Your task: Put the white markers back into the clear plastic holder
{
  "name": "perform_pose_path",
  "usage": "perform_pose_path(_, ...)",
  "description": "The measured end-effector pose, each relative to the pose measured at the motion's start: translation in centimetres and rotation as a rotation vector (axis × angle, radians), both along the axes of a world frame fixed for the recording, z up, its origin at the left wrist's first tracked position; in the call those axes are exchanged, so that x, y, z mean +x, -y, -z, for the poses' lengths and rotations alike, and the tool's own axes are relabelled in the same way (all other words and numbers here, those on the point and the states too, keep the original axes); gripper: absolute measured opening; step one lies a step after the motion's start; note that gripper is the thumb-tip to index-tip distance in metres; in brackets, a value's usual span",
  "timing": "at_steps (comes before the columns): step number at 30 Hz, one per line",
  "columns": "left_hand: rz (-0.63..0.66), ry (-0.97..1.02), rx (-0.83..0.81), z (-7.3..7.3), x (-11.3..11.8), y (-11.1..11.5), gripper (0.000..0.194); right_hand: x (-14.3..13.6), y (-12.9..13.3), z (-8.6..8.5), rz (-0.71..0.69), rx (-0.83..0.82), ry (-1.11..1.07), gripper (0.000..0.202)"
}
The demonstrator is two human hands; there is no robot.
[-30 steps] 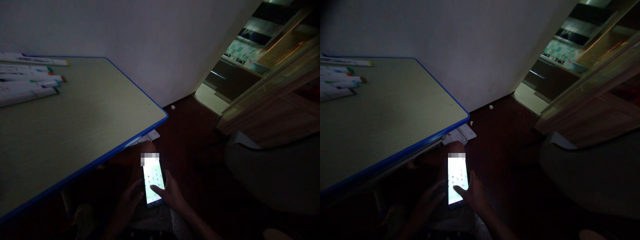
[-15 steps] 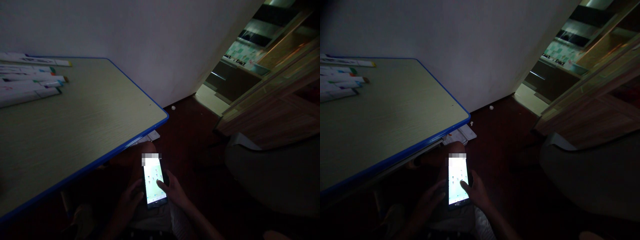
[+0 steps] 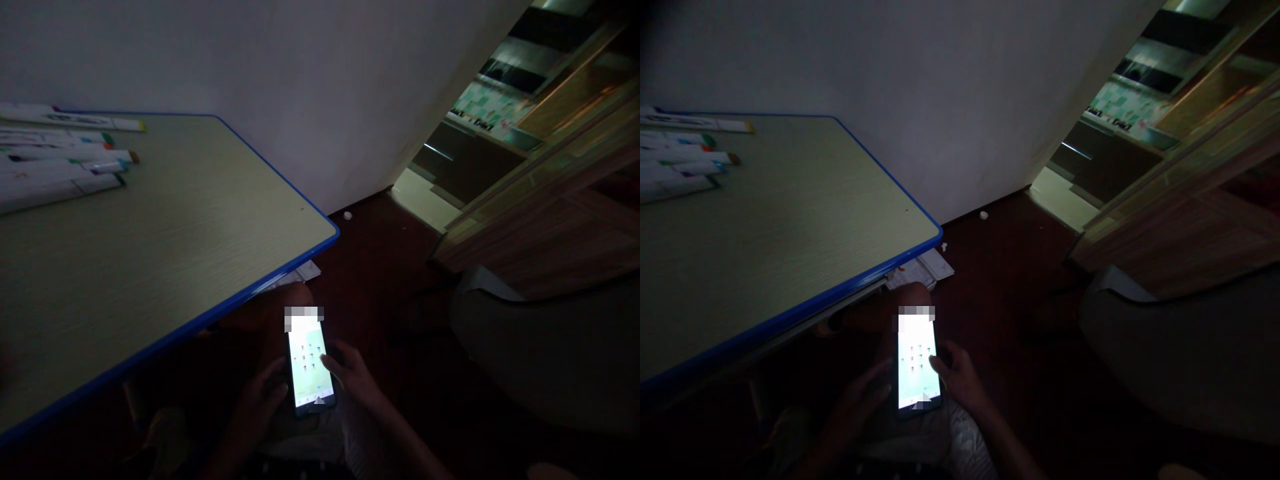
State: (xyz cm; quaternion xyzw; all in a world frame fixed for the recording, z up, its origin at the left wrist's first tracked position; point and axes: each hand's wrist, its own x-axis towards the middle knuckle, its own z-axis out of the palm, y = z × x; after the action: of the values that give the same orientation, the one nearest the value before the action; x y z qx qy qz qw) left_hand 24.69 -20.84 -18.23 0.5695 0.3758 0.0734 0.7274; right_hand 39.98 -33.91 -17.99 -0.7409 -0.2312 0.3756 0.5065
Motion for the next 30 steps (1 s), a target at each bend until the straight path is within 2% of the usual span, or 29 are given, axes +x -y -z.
perform_pose_path(9,0.022,0.013,-0.008,0.5,-0.1,-0.1,0.047,-0.8,-0.3,-0.4,0.023,-0.032,0.087,0.040)
perform_pose_path(13,0.006,0.025,-0.011,0.5,-0.1,0.1,0.047,-0.3,-0.1,-0.6,-0.032,0.006,0.015,0.034)
perform_pose_path(20,0.002,0.038,-0.016,0.5,-0.1,0.1,0.044,-0.1,0.0,-0.6,-0.048,0.030,-0.003,0.033)
perform_pose_path(26,-0.004,0.036,-0.022,0.4,-0.1,0.2,0.045,-1.0,-0.3,-0.5,0.016,-0.102,0.130,0.047)
perform_pose_path(30,-0.005,0.029,-0.011,0.5,-0.1,0.1,0.044,-0.9,-0.3,-1.0,-0.031,-0.022,0.059,0.040)
